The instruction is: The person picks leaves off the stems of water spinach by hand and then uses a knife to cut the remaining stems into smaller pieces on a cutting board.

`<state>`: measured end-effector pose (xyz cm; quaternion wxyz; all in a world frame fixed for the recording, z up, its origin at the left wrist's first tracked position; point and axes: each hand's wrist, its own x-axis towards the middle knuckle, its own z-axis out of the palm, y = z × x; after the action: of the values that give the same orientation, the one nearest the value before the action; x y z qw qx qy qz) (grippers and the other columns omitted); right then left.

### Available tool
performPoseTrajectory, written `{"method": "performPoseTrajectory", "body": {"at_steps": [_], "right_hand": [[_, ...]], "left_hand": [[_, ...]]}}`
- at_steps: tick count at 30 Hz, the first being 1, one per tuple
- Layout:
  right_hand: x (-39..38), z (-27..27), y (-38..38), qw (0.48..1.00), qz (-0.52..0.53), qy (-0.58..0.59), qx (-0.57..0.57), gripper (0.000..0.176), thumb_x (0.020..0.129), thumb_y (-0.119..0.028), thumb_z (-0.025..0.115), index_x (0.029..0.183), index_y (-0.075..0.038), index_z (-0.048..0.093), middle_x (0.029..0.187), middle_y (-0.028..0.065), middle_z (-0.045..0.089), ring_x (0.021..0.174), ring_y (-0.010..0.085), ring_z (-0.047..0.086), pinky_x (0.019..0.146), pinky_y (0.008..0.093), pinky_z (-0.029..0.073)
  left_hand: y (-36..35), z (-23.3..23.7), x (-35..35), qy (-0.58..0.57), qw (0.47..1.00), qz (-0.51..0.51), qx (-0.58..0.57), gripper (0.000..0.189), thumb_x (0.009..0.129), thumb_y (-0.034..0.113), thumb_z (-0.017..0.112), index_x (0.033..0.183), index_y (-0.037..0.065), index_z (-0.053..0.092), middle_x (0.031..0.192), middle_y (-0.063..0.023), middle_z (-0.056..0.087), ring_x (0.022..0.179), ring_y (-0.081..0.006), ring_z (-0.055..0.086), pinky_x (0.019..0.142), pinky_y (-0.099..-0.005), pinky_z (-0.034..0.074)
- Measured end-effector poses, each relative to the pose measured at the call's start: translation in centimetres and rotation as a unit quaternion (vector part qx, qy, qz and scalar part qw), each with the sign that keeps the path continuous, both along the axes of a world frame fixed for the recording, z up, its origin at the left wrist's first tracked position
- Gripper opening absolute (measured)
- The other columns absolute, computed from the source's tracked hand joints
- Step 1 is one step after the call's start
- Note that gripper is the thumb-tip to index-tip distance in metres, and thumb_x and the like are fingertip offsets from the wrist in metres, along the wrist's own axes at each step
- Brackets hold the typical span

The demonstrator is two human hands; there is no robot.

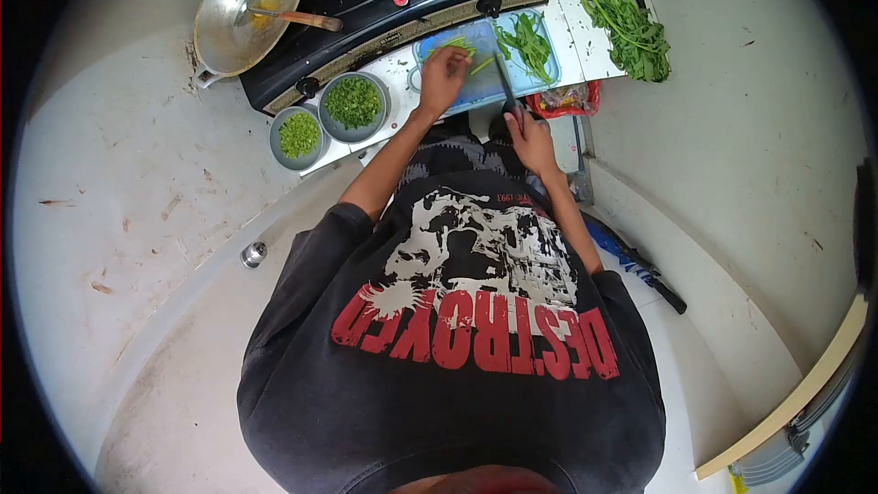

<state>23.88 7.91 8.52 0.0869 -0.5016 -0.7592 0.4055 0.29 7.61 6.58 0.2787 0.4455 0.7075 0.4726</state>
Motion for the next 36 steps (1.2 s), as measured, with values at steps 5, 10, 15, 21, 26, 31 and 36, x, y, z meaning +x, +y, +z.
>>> {"method": "performPoseTrajectory", "body": {"at_steps": [5,10,15,21,26,31,36], "right_hand": [[3.0,1.0,-0.2,0.988,-0.122,0.014,-0.092,0.039,0.103,-0.038,0.053,0.109,-0.002,0.064,0.077,0.025,0.066,0.078,0.0468,0.067,0.07,0.0508,0.051],[5.3,-0.1,-1.0,0.983,-0.169,0.066,-0.025,0.04,0.104,-0.038,0.053,0.102,0.001,0.063,0.069,0.0214,0.061,0.064,0.0404,0.064,0.061,0.0456,0.046],[6.1,-0.8,-1.7,0.973,-0.201,0.055,-0.095,0.039,0.104,-0.036,0.054,0.099,0.002,0.062,0.067,0.0218,0.06,0.063,0.0405,0.063,0.061,0.0466,0.046],[4.7,-0.6,-0.6,0.983,-0.148,0.068,-0.08,0.039,0.104,-0.037,0.054,0.096,0.001,0.061,0.069,0.0231,0.062,0.068,0.0454,0.064,0.062,0.0493,0.047],[3.2,-1.3,1.0,0.992,-0.105,0.06,-0.016,0.038,0.103,-0.036,0.056,0.095,0.001,0.061,0.069,0.024,0.062,0.07,0.0481,0.062,0.062,0.051,0.046],[2.1,-0.1,2.6,0.993,-0.091,0.073,-0.025,0.036,0.102,-0.034,0.057,0.097,0.001,0.062,0.071,0.0254,0.062,0.07,0.0483,0.062,0.061,0.0505,0.046],[2.6,-0.4,3.0,0.989,-0.105,0.098,-0.02,0.036,0.103,-0.033,0.056,0.097,0.002,0.062,0.072,0.0252,0.062,0.068,0.0451,0.063,0.06,0.0482,0.045]], "left_hand": [[4.0,-3.3,1.8,0.104,0.978,-0.182,0.0,0.015,0.09,0.009,0.068,0.103,0.002,0.068,0.097,-0.0147,0.067,0.086,-0.0304,0.069,0.08,-0.0396,0.055],[4.1,-3.2,3.4,0.328,0.921,-0.209,-0.023,0.028,0.082,0.0,0.062,0.109,0.004,0.067,0.11,-0.014,0.06,0.105,-0.0359,0.059,0.088,-0.0439,0.054],[2.8,-3.9,2.4,0.328,0.918,-0.221,-0.032,0.041,0.078,-0.003,0.061,0.118,0.004,0.066,0.113,-0.0164,0.058,0.109,-0.0361,0.056,0.097,-0.0436,0.051],[-0.4,-3.4,0.3,0.345,0.909,-0.231,-0.032,0.041,0.077,0.0,0.063,0.117,0.006,0.066,0.113,-0.0156,0.059,0.112,-0.0355,0.054,0.101,-0.0447,0.046],[-0.3,-1.4,-2.9,0.377,0.899,-0.222,-0.013,0.05,0.078,0.01,0.072,0.126,0.006,0.059,0.124,-0.0172,0.054,0.115,-0.0359,0.052,0.1,-0.0472,0.042],[1.6,-1.1,-4.3,0.365,0.903,-0.223,-0.037,0.063,0.083,0.017,0.074,0.138,0.001,0.047,0.128,-0.022,0.049,0.114,-0.0416,0.053,0.098,-0.0494,0.046],[2.2,-2.8,-3.7,0.376,0.883,-0.251,-0.128,0.051,0.085,0.013,0.067,0.13,-0.004,0.048,0.115,-0.0221,0.052,0.106,-0.04,0.056,0.088,-0.0465,0.052]]}}
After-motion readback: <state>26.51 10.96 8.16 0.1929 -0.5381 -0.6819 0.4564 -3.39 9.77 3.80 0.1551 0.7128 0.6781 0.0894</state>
